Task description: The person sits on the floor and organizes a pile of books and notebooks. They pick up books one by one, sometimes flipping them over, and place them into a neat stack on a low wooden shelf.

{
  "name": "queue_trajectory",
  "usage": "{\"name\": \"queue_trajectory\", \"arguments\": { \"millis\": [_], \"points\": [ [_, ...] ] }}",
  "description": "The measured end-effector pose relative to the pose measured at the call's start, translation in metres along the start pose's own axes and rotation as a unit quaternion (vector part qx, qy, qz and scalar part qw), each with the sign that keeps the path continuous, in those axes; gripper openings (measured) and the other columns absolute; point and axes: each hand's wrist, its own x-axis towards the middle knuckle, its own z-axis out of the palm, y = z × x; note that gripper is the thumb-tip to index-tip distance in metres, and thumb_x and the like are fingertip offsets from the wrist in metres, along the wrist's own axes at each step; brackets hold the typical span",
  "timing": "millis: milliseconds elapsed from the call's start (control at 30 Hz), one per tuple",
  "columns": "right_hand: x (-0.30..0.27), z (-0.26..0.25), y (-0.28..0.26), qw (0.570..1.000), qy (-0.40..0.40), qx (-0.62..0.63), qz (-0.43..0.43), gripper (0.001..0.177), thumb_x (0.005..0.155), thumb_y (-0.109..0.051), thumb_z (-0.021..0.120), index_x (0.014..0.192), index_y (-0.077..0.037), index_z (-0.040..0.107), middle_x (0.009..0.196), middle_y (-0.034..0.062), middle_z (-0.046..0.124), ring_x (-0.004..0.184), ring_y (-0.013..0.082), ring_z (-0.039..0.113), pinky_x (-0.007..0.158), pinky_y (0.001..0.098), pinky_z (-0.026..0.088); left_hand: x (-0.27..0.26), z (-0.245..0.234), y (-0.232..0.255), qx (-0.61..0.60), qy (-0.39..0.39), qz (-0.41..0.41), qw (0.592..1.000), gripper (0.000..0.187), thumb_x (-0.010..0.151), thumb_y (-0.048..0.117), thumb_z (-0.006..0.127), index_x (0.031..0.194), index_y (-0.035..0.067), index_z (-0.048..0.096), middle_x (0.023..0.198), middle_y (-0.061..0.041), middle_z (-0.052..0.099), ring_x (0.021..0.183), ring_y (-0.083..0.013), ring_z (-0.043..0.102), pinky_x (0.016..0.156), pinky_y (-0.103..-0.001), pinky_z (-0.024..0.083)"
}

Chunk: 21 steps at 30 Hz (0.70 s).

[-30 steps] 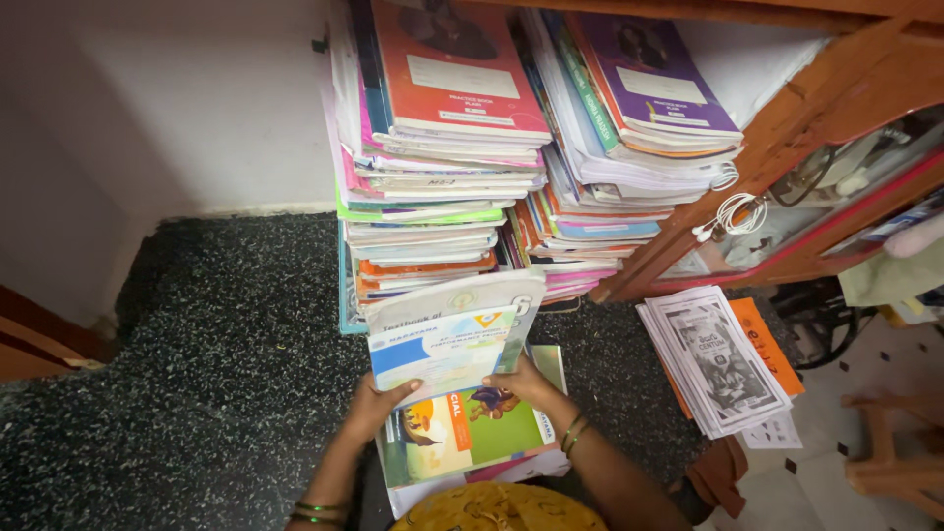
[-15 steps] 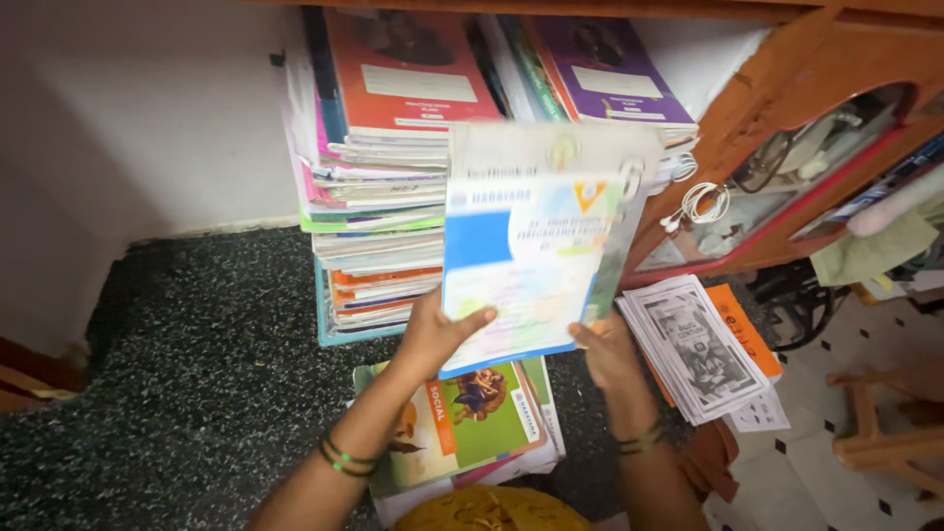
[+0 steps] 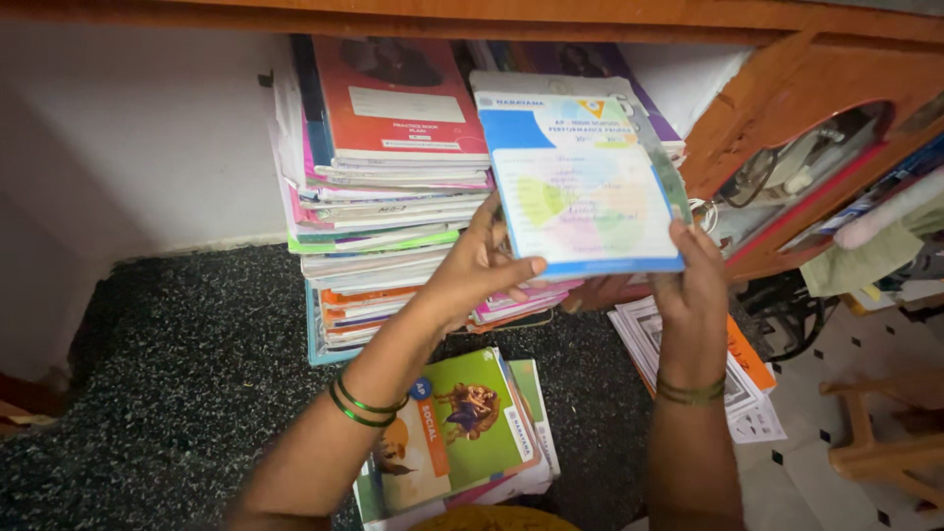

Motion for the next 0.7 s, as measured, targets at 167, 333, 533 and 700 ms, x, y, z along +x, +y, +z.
{"name": "queue_trajectory", "arguments": {
  "millis": [167, 333, 533, 700],
  "points": [
    [0.043, 0.027, -0.002, 0.994, 0.078, 0.036, -0.065, 0.036, 0.103, -0.007, 0.059, 0.137, -0.005, 0.046, 0.118, 0.0084, 0.061, 0.108, 0.0173, 0.060, 0.096, 0.0340, 0.051, 0.006, 0.010, -0.005, 0.005, 0.008, 0.061, 0.998, 0.110, 0.088, 0.004, 0.074, 0.163, 0.005, -0.007, 0.143, -0.023, 0.051, 0.095, -0.0175, 0.070, 0.069, -0.029, 0.062],
    [0.014, 0.041, 0.007, 0.842, 0.124, -0.373, -0.369, 0.044, 0.106, -0.041, 0.047, 0.124, -0.002, 0.057, 0.126, 0.0114, 0.057, 0.123, 0.0259, 0.055, 0.108, 0.0432, 0.043, 0.018, 0.024, -0.015, 0.008, 0.058, 0.038, 0.998, 0.101, 0.094, 0.007, 0.067, 0.164, 0.009, -0.006, 0.138, -0.025, 0.056, 0.088, -0.0191, 0.074, 0.063, -0.027, 0.061],
    [0.002, 0.088, 0.034, 0.693, 0.035, -0.578, -0.429, 0.051, 0.112, -0.049, 0.040, 0.126, -0.009, 0.068, 0.130, 0.0144, 0.066, 0.136, 0.0350, 0.052, 0.123, 0.0567, 0.013, 0.029, 0.030, -0.030, 0.035, 0.076, 0.055, 0.995, 0.091, 0.101, 0.014, 0.064, 0.166, 0.008, 0.000, 0.125, -0.019, 0.068, 0.090, -0.0173, 0.074, 0.065, -0.026, 0.061],
    [0.043, 0.093, 0.041, 0.697, 0.011, -0.582, -0.418, 0.048, 0.113, -0.045, 0.039, 0.130, -0.010, 0.067, 0.132, 0.0108, 0.067, 0.135, 0.0288, 0.054, 0.123, 0.0547, 0.016, 0.017, 0.008, -0.027, 0.013, 0.070, -0.008, 0.997, 0.064, 0.100, 0.018, 0.061, 0.153, 0.007, 0.026, 0.115, -0.005, 0.065, 0.084, -0.0139, 0.072, 0.064, -0.025, 0.058]
  ]
}}
